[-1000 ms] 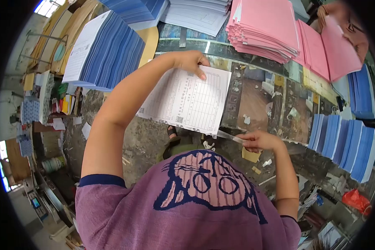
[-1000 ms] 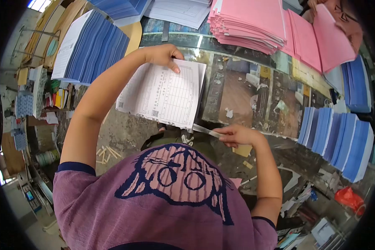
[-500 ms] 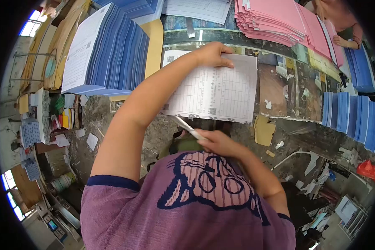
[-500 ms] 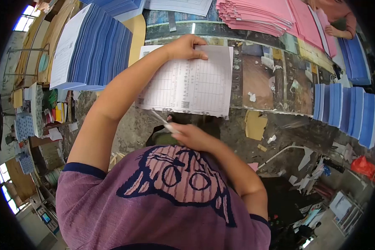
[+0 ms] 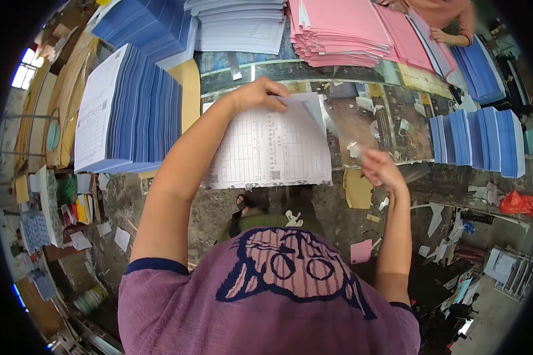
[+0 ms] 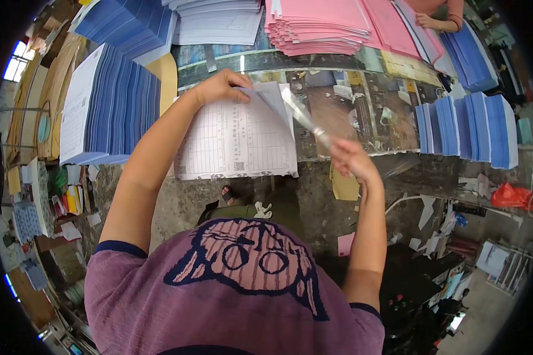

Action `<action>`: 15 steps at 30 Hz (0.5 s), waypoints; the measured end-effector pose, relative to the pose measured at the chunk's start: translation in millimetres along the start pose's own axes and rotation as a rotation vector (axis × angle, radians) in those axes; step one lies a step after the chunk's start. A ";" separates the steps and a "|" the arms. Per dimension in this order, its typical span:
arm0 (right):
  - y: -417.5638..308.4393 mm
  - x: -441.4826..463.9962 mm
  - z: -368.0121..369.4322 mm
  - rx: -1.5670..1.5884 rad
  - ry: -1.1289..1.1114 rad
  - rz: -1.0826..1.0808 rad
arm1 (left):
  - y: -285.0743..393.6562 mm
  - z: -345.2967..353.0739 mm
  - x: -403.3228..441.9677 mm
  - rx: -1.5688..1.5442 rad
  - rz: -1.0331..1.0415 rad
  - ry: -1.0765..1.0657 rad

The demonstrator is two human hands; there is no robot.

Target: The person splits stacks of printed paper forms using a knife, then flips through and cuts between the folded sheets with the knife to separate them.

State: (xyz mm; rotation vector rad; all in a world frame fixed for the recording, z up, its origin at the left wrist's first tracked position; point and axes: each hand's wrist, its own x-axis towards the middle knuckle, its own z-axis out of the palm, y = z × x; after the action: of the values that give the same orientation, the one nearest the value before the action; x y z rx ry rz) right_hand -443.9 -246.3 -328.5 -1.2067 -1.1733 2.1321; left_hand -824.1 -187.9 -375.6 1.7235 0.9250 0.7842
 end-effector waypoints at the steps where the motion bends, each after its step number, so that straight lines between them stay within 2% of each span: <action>1: 6.9 3.2 -10.1 -0.088 -0.105 0.129 | 2.5 2.8 -5.4 0.002 -0.062 0.011; 3: 16.4 5.5 -32.4 -0.266 -0.316 0.385 | 8.6 6.4 -11.5 0.008 -0.187 0.034; 5: 23.8 -13.1 -60.4 -0.428 -0.427 0.424 | 18.1 7.5 -9.3 0.021 -0.210 0.050; 6: 30.2 -20.4 -55.8 -0.424 -0.430 0.425 | 24.9 8.2 -6.2 0.035 -0.228 0.067; 8: 47.7 -29.9 -36.5 -0.146 -0.282 0.489 | 29.8 11.3 -4.5 0.062 -0.273 0.105; 10: 51.9 -29.4 10.0 -0.030 -0.284 0.495 | 26.1 16.0 -3.6 0.073 -0.282 0.111; 11: 60.8 -25.1 32.5 -0.149 -0.288 0.514 | 25.3 18.5 -0.8 0.085 -0.277 0.115; 13: 64.0 -8.6 90.4 -0.401 -0.518 0.418 | 25.1 23.4 4.6 0.109 -0.267 0.124; 15: 106.2 14.0 136.0 -0.577 -0.627 -0.045 | 22.3 27.8 12.0 0.107 -0.261 0.119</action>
State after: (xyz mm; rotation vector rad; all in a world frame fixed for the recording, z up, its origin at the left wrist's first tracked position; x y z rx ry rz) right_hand -561.7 -358.7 -387.4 -0.6832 -2.1708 2.2838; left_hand -789.8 -195.1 -361.8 1.6175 1.2649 0.6791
